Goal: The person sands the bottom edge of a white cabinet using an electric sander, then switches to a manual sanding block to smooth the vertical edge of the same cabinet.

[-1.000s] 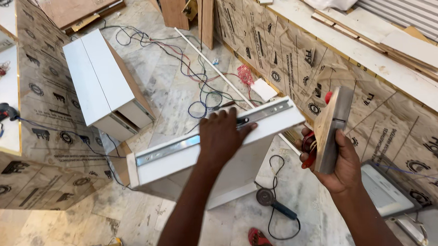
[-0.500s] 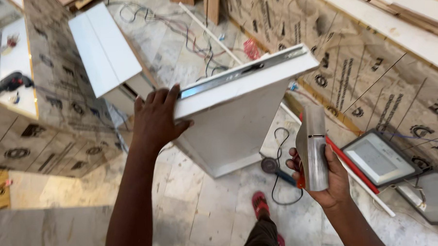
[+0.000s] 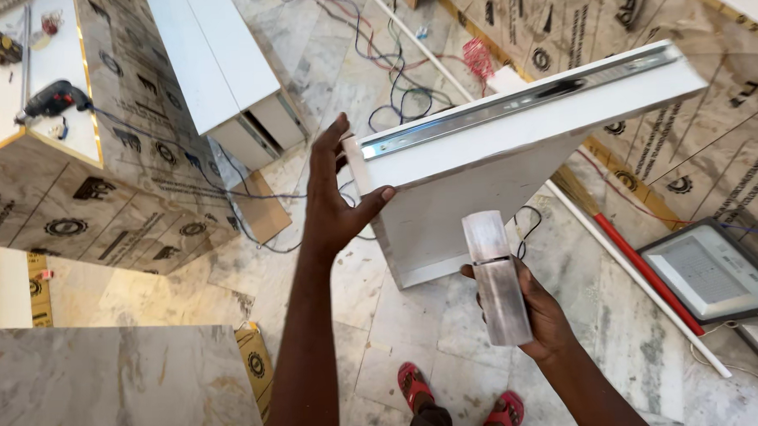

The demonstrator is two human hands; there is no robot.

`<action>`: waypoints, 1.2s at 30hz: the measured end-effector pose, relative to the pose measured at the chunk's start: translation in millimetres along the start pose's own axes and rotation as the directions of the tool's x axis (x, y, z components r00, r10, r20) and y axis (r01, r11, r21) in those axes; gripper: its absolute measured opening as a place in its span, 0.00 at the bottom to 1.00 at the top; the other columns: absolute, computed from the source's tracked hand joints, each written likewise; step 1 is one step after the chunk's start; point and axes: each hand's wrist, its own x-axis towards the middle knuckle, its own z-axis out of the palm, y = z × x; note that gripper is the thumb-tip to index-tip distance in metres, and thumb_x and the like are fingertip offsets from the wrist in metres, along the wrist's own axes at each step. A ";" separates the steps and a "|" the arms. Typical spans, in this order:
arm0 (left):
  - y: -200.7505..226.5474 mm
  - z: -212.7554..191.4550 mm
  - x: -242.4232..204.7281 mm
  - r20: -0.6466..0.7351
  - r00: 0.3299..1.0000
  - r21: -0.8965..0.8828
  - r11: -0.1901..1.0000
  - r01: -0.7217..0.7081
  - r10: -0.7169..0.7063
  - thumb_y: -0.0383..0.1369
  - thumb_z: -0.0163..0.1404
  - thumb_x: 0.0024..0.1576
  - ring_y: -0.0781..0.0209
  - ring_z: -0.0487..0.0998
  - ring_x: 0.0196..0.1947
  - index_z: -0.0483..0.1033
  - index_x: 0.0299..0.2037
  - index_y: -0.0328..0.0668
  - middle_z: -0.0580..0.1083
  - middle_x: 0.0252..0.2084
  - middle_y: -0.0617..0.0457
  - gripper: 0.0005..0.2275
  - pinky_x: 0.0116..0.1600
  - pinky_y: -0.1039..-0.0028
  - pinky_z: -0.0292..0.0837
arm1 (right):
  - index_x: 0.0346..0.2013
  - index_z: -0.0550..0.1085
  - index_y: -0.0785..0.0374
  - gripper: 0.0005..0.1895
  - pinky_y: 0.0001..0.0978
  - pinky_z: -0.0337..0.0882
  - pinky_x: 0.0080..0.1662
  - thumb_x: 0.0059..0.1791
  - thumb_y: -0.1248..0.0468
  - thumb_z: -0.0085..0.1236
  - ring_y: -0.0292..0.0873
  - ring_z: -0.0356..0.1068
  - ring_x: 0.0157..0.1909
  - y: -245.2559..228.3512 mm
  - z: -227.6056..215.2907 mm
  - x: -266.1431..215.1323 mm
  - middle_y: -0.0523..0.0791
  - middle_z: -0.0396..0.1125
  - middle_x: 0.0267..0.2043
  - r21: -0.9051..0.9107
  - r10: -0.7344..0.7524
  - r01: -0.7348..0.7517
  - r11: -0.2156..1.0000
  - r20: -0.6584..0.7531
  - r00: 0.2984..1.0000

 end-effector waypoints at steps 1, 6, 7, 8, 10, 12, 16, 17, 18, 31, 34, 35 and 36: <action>-9.0 4.9 -8.9 -0.021 0.996 -0.144 0.986 0.087 -0.091 0.47 0.66 0.49 0.44 0.71 0.68 0.48 0.77 0.41 0.61 0.72 0.40 0.49 0.73 0.57 0.69 | 0.68 0.61 0.62 0.37 0.37 0.76 0.50 0.50 0.49 0.60 0.45 0.73 0.49 7.2 0.4 6.6 0.57 0.69 0.61 -0.024 -0.005 0.005 1.000 0.017 1.000; -48.7 31.6 -36.0 -0.063 0.996 -0.093 0.994 0.059 -0.065 0.41 0.67 0.50 0.43 0.66 0.73 0.45 0.77 0.35 0.60 0.74 0.36 0.50 0.74 0.58 0.65 | 0.67 0.60 0.64 0.38 0.36 0.74 0.52 0.47 0.56 0.66 0.40 0.72 0.53 44.5 1.5 38.6 0.48 0.69 0.56 -0.205 -0.105 0.078 0.976 -0.123 0.987; -54.4 36.3 -41.8 -0.077 0.996 -0.032 0.999 0.040 -0.042 0.38 0.67 0.50 0.41 0.63 0.74 0.44 0.77 0.34 0.58 0.75 0.35 0.50 0.73 0.58 0.64 | 0.66 0.61 0.63 0.38 0.37 0.75 0.51 0.46 0.57 0.67 0.39 0.72 0.52 50.0 0.1 40.2 0.45 0.69 0.54 -0.237 -0.120 0.084 0.968 -0.142 0.983; -58.6 42.0 -46.4 -0.095 0.995 0.026 0.999 0.025 -0.023 0.35 0.65 0.50 0.41 0.62 0.75 0.43 0.77 0.34 0.57 0.76 0.35 0.48 0.74 0.58 0.62 | 0.66 0.61 0.63 0.38 0.36 0.75 0.50 0.46 0.57 0.67 0.38 0.72 0.51 52.3 -2.7 41.1 0.44 0.70 0.52 -0.247 -0.115 0.072 0.966 -0.162 0.980; -65.5 51.2 -56.1 -0.134 0.991 0.143 0.990 0.005 0.014 0.27 0.60 0.51 0.39 0.60 0.77 0.42 0.78 0.33 0.55 0.78 0.35 0.46 0.76 0.58 0.59 | 0.66 0.62 0.63 0.39 0.33 0.75 0.47 0.44 0.58 0.68 0.35 0.72 0.48 56.3 -10.1 41.0 0.42 0.71 0.49 -0.268 -0.097 0.041 0.963 -0.200 0.975; -71.8 58.3 -64.7 -0.150 0.987 0.207 0.978 -0.029 0.061 0.24 0.58 0.50 0.36 0.56 0.77 0.42 0.77 0.33 0.53 0.77 0.34 0.45 0.77 0.57 0.55 | 0.67 0.63 0.64 0.40 0.31 0.74 0.36 0.44 0.57 0.69 0.36 0.72 0.40 57.2 -22.1 45.2 0.43 0.72 0.44 -0.289 -0.075 0.013 0.957 -0.205 0.976; -90.2 69.8 -73.3 -0.157 0.983 0.166 0.984 -0.069 0.096 0.22 0.52 0.50 0.36 0.52 0.80 0.40 0.78 0.34 0.50 0.79 0.34 0.44 0.79 0.56 0.53 | 0.68 0.64 0.67 0.43 0.25 0.70 0.28 0.43 0.55 0.71 0.33 0.70 0.31 52.8 -63.3 68.3 0.43 0.73 0.40 -0.390 -0.093 0.032 0.920 -0.139 0.986; -97.2 71.2 -76.5 -0.166 0.983 0.066 0.996 -0.066 0.077 0.27 0.53 0.53 0.38 0.52 0.81 0.41 0.79 0.34 0.49 0.80 0.35 0.43 0.80 0.56 0.53 | 0.68 0.65 0.69 0.44 0.24 0.69 0.29 0.43 0.56 0.72 0.32 0.69 0.32 53.6 -76.0 77.2 0.43 0.73 0.41 -0.415 -0.100 0.041 0.909 -0.122 0.987; -104.5 73.2 -80.7 -0.171 0.984 -0.033 0.997 -0.064 0.057 0.32 0.53 0.57 0.39 0.53 0.82 0.42 0.79 0.35 0.49 0.81 0.36 0.41 0.81 0.55 0.52 | 0.68 0.65 0.70 0.44 0.23 0.68 0.30 0.43 0.56 0.73 0.32 0.68 0.34 55.0 -89.2 86.2 0.43 0.73 0.41 -0.438 -0.106 0.050 0.898 -0.105 0.989; -261.7 155.4 -128.1 -0.306 0.951 -0.241 0.962 -0.125 0.047 0.75 0.29 0.59 0.50 0.47 0.83 0.42 0.81 0.40 0.46 0.81 0.44 0.51 0.85 0.56 0.48 | 0.65 0.63 0.65 0.34 0.34 0.72 0.61 0.51 0.53 0.65 0.41 0.66 0.62 160.8 -220.6 230.0 0.49 0.64 0.64 -0.482 -0.313 0.508 0.714 0.430 0.847; -292.2 159.4 -124.2 -0.283 0.948 -0.335 0.912 -0.238 0.144 0.71 0.30 0.64 0.53 0.45 0.81 0.41 0.80 0.42 0.44 0.82 0.47 0.45 0.83 0.58 0.45 | 0.66 0.64 0.61 0.31 0.32 0.71 0.64 0.54 0.52 0.62 0.41 0.66 0.67 181.2 -237.5 245.5 0.49 0.62 0.70 -0.536 -0.417 0.746 0.394 0.619 0.665; -300.3 160.1 -124.7 -0.275 0.949 -0.352 0.902 -0.249 0.155 0.69 0.29 0.65 0.53 0.45 0.81 0.41 0.79 0.42 0.46 0.81 0.46 0.43 0.83 0.58 0.44 | 0.66 0.64 0.60 0.31 0.32 0.72 0.63 0.54 0.53 0.62 0.42 0.66 0.67 187.5 -241.3 251.7 0.49 0.61 0.70 -0.520 -0.415 0.771 0.367 0.650 0.637; -306.4 163.2 -125.9 -0.267 0.950 -0.372 0.892 -0.257 0.162 0.67 0.28 0.67 0.53 0.45 0.81 0.42 0.79 0.42 0.47 0.81 0.46 0.41 0.84 0.59 0.44 | 0.67 0.64 0.59 0.31 0.32 0.73 0.61 0.53 0.53 0.63 0.42 0.66 0.67 191.8 -246.1 255.2 0.49 0.61 0.69 -0.506 -0.412 0.793 0.340 0.678 0.609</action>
